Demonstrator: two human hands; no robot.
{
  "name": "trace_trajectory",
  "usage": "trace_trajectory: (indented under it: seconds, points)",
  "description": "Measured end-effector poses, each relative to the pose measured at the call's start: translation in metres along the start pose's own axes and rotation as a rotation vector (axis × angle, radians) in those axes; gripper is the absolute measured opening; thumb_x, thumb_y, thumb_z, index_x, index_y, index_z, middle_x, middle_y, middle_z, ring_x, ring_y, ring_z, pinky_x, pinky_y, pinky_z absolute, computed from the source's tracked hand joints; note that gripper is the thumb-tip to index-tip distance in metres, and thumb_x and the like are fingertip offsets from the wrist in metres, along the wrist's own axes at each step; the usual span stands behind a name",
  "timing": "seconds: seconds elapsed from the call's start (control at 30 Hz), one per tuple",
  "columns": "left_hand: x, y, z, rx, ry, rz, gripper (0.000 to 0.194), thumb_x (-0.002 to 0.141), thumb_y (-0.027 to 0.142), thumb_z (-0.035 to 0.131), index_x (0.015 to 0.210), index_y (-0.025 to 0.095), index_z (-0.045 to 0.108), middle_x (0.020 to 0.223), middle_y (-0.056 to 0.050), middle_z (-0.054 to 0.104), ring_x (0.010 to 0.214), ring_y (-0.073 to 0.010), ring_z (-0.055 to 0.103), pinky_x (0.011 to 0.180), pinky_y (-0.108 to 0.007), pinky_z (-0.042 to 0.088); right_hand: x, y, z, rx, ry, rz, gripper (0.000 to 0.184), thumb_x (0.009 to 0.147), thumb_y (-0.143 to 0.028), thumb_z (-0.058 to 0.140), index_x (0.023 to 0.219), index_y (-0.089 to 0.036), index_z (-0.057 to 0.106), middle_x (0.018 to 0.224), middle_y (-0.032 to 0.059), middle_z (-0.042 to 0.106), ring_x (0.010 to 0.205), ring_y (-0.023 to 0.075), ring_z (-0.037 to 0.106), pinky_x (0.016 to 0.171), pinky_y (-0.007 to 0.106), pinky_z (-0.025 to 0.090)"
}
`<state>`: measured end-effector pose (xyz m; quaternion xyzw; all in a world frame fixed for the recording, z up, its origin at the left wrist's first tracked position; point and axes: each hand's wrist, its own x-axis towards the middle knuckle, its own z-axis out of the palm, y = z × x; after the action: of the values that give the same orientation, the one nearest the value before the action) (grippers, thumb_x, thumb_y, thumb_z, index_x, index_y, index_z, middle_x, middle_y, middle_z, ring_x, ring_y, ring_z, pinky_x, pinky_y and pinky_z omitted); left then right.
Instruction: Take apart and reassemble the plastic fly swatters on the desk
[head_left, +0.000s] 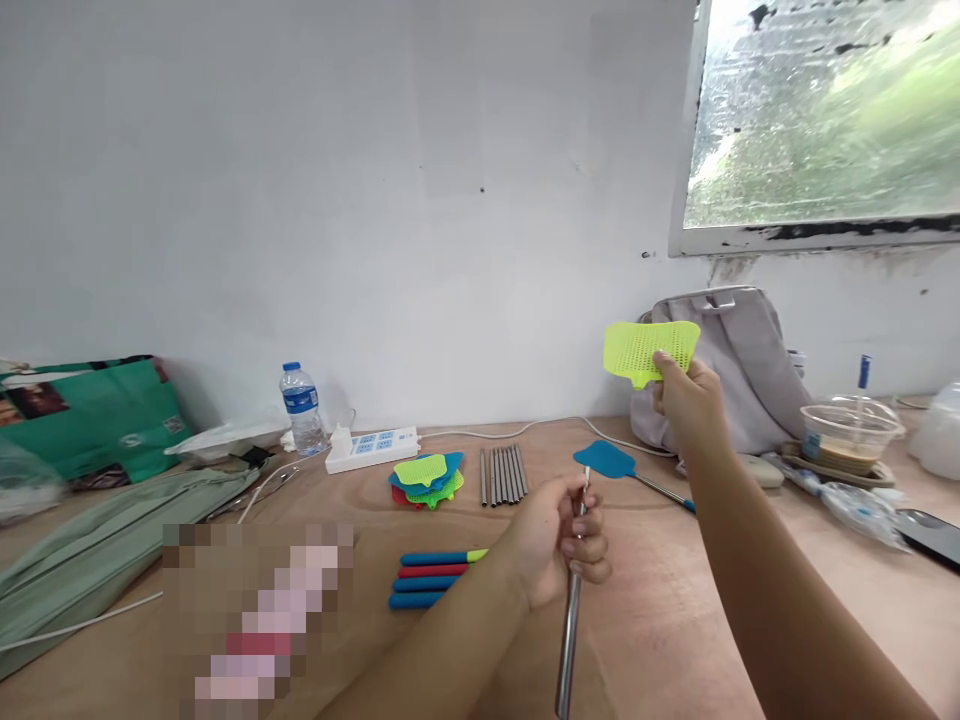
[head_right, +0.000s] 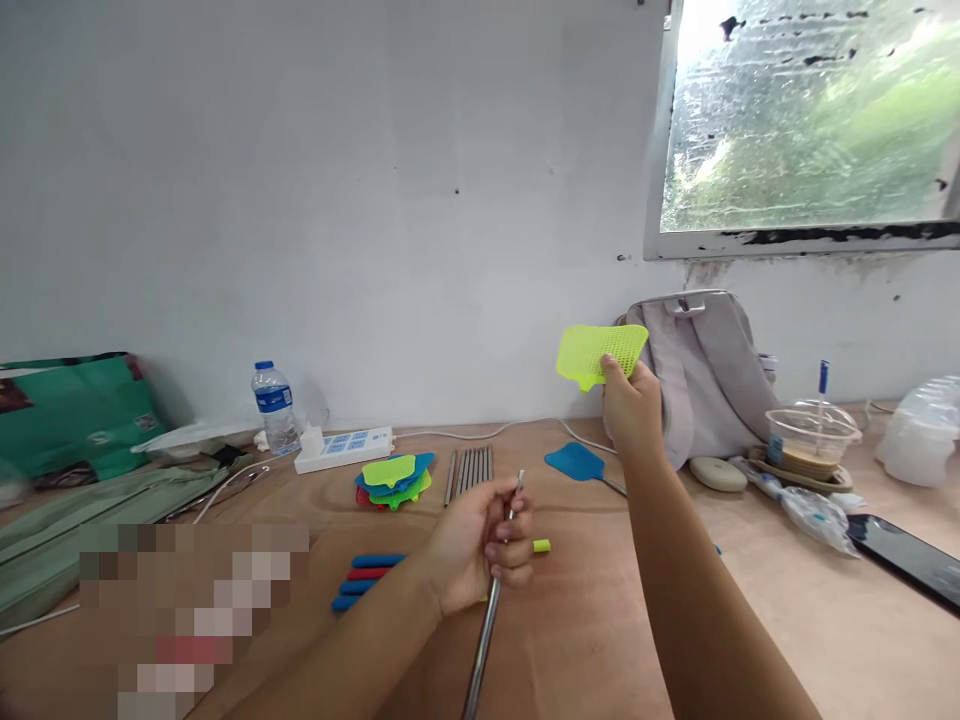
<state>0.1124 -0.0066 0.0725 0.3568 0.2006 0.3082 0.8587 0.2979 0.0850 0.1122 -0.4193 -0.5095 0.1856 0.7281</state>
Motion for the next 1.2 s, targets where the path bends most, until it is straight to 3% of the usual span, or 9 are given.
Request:
trace_trajectory:
  seconds: [0.1, 0.27, 0.57, 0.9, 1.2]
  points:
    - [-0.007, 0.016, 0.0, 0.031, -0.032, 0.057, 0.032, 0.078, 0.041, 0.036, 0.055, 0.018, 0.033, 0.041, 0.008, 0.023, 0.031, -0.0045, 0.013, 0.034, -0.017, 0.014, -0.006, -0.023, -0.008, -0.008, -0.12, 0.099, 0.019, 0.069, -0.037, 0.057, 0.066, -0.019, 0.05, 0.046, -0.005, 0.038, 0.036, 0.0068, 0.03, 0.033, 0.021, 0.02]
    - [-0.017, 0.037, -0.011, 0.142, -0.034, 0.173, 0.033, 0.071, 0.036, 0.035, 0.045, 0.018, 0.027, 0.037, 0.007, 0.018, 0.029, -0.0044, 0.013, 0.034, -0.019, 0.015, -0.027, -0.052, 0.015, 0.123, -0.214, 0.204, 0.013, 0.067, -0.026, 0.054, 0.06, -0.019, 0.047, 0.043, -0.006, 0.033, 0.034, 0.0053, 0.029, 0.03, 0.019, 0.017]
    - [-0.022, 0.044, -0.014, 0.231, -0.051, 0.224, 0.027, 0.062, 0.03, 0.036, 0.039, 0.018, 0.028, 0.034, 0.006, 0.017, 0.031, -0.0053, 0.013, 0.035, -0.02, 0.016, -0.048, -0.043, 0.048, 0.334, -0.418, 0.36, 0.02, 0.065, -0.031, 0.058, 0.063, -0.02, 0.041, 0.044, -0.0073, 0.033, 0.034, 0.0049, 0.028, 0.033, 0.02, 0.016]
    - [-0.03, 0.056, -0.014, 0.234, -0.049, 0.283, 0.021, 0.064, 0.027, 0.035, 0.046, 0.018, 0.033, 0.034, 0.007, 0.018, 0.03, -0.0056, 0.014, 0.035, -0.019, 0.02, -0.069, -0.053, 0.062, 0.503, -0.553, 0.401, 0.021, 0.067, -0.034, 0.06, 0.069, -0.018, 0.046, 0.056, -0.0059, 0.041, 0.037, 0.0029, 0.028, 0.035, 0.02, 0.015]
    - [-0.039, 0.065, -0.008, 0.33, 0.137, 0.471, 0.029, 0.074, 0.037, 0.032, 0.058, 0.016, 0.043, 0.039, 0.008, 0.022, 0.031, -0.0047, 0.019, 0.036, -0.019, 0.022, -0.076, -0.048, 0.07, 0.443, -0.651, 0.365, 0.023, 0.071, -0.039, 0.058, 0.072, -0.019, 0.045, 0.048, -0.0081, 0.039, 0.034, 0.0029, 0.027, 0.035, 0.02, 0.014]
